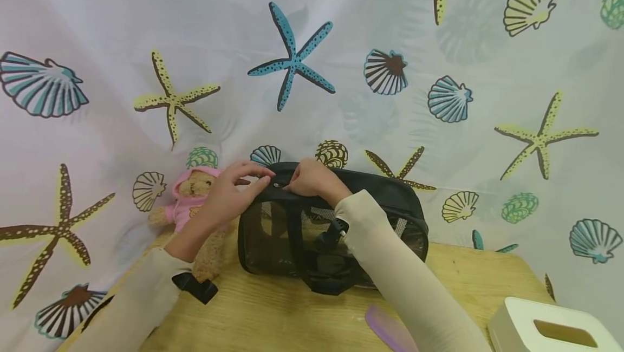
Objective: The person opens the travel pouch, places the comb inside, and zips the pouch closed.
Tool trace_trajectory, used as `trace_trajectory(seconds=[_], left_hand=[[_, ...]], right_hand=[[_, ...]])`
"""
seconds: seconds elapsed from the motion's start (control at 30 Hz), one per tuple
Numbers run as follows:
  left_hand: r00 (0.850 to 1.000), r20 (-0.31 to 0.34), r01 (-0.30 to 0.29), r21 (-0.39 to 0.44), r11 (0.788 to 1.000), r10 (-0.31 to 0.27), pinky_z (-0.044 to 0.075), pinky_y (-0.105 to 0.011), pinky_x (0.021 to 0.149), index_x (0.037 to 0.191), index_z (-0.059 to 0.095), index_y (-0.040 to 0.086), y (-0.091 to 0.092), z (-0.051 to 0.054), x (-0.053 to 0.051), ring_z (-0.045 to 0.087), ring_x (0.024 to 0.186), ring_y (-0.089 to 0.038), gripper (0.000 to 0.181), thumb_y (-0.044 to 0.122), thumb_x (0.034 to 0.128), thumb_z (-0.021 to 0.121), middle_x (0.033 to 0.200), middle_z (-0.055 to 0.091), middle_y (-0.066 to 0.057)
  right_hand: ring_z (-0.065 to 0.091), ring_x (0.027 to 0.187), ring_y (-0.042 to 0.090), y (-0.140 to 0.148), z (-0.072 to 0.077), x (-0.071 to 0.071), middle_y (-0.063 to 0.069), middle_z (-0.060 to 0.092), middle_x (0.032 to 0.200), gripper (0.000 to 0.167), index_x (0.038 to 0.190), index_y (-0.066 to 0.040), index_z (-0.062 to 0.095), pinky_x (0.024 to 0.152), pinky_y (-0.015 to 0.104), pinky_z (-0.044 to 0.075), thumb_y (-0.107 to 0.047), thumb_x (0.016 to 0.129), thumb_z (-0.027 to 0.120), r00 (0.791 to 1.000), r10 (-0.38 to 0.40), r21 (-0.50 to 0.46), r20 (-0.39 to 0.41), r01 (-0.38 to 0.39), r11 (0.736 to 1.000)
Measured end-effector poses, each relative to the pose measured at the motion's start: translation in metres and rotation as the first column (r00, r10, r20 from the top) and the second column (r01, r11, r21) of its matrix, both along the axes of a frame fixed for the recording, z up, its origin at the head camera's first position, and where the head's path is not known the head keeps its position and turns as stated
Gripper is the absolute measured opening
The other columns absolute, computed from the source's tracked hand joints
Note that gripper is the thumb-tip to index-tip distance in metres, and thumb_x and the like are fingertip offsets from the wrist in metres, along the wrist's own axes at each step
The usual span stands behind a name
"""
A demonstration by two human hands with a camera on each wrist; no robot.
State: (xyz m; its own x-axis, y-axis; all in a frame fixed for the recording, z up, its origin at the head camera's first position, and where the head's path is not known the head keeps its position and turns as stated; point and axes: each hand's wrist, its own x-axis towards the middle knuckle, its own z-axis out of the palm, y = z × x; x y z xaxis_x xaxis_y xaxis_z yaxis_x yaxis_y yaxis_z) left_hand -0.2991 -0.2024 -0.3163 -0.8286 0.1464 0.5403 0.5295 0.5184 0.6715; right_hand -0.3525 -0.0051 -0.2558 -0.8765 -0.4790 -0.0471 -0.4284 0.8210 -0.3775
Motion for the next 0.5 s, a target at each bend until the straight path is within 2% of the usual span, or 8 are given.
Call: trace_trajectory(seconds=[0.1, 0.13, 0.2, 0.3, 0.37, 0.5], left_hand=[[0.998, 0.033, 0.06, -0.143, 0.988, -0.056, 0.048, -0.057, 0.104, 0.118, 0.077, 0.016, 0.008, 0.018, -0.011, 0.06, 0.122, -0.029, 0.021, 0.022, 0.1019, 0.066, 0.123, 0.069, -0.007], [0.996, 0.043, 0.09, -0.188, 0.978, -0.083, 0.048, -0.057, 0.104, 0.117, 0.078, 0.016, 0.011, 0.023, -0.014, 0.061, 0.12, -0.029, 0.02, 0.021, 0.1013, 0.067, 0.121, 0.07, -0.007], [0.99, 0.051, 0.143, -0.272, 0.952, -0.134, 0.051, -0.055, 0.103, 0.115, 0.079, 0.014, 0.019, 0.032, -0.02, 0.065, 0.116, -0.029, 0.019, 0.018, 0.1, 0.068, 0.119, 0.074, -0.006], [0.984, 0.05, 0.177, -0.395, 0.902, -0.172, 0.053, -0.052, 0.1, 0.112, 0.081, 0.012, 0.03, 0.038, -0.029, 0.069, 0.109, -0.029, 0.018, 0.018, 0.0986, 0.07, 0.113, 0.078, -0.007], [0.985, 0.067, 0.172, -0.452, 0.875, -0.159, 0.049, -0.053, 0.106, 0.113, 0.081, 0.013, 0.035, 0.04, -0.034, 0.068, 0.109, -0.03, 0.02, 0.021, 0.0984, 0.071, 0.113, 0.078, -0.008], [0.981, 0.159, 0.176, -0.489, 0.854, -0.112, 0.037, -0.059, 0.115, 0.12, 0.078, 0.015, 0.04, 0.041, -0.039, 0.062, 0.122, -0.035, 0.027, 0.029, 0.0981, 0.071, 0.125, 0.074, -0.009]], right_hand=[[0.07, 0.095, 0.02, 0.009, 0.002, 0.001, 0.004, 0.077, 0.106, 0.023, 0.11, -0.009, 0.081, 0.087, 0.035, 0.058, -0.023, 0.102, 0.063, 0.999, 0.045, 0.028, 0.001, -0.045, 0.999], [0.07, 0.109, 0.022, 0.013, 0.003, 0.001, 0.005, 0.076, 0.119, 0.024, 0.116, -0.01, 0.079, 0.096, 0.038, 0.057, -0.02, 0.103, 0.062, 0.998, 0.066, 0.04, 0.004, -0.066, 0.997], [0.066, 0.123, 0.026, 0.022, 0.005, 0.001, 0.008, 0.072, 0.132, 0.028, 0.124, -0.011, 0.075, 0.104, 0.042, 0.054, -0.014, 0.103, 0.058, 0.995, 0.102, 0.066, 0.018, -0.103, 0.992], [0.065, 0.126, 0.027, 0.035, 0.008, 0.0, 0.008, 0.071, 0.134, 0.029, 0.128, -0.012, 0.073, 0.104, 0.041, 0.054, -0.012, 0.103, 0.057, 0.99, 0.138, 0.087, 0.039, -0.141, 0.986], [0.065, 0.125, 0.027, 0.043, 0.009, 0.001, 0.009, 0.07, 0.134, 0.03, 0.129, -0.011, 0.072, 0.103, 0.041, 0.054, -0.012, 0.102, 0.058, 0.99, 0.131, 0.092, 0.049, -0.135, 0.986], [0.064, 0.124, 0.027, 0.057, 0.008, 0.003, 0.01, 0.067, 0.135, 0.032, 0.132, -0.011, 0.069, 0.103, 0.042, 0.054, -0.016, 0.101, 0.064, 0.998, 0.06, 0.122, 0.035, -0.064, 0.99]])
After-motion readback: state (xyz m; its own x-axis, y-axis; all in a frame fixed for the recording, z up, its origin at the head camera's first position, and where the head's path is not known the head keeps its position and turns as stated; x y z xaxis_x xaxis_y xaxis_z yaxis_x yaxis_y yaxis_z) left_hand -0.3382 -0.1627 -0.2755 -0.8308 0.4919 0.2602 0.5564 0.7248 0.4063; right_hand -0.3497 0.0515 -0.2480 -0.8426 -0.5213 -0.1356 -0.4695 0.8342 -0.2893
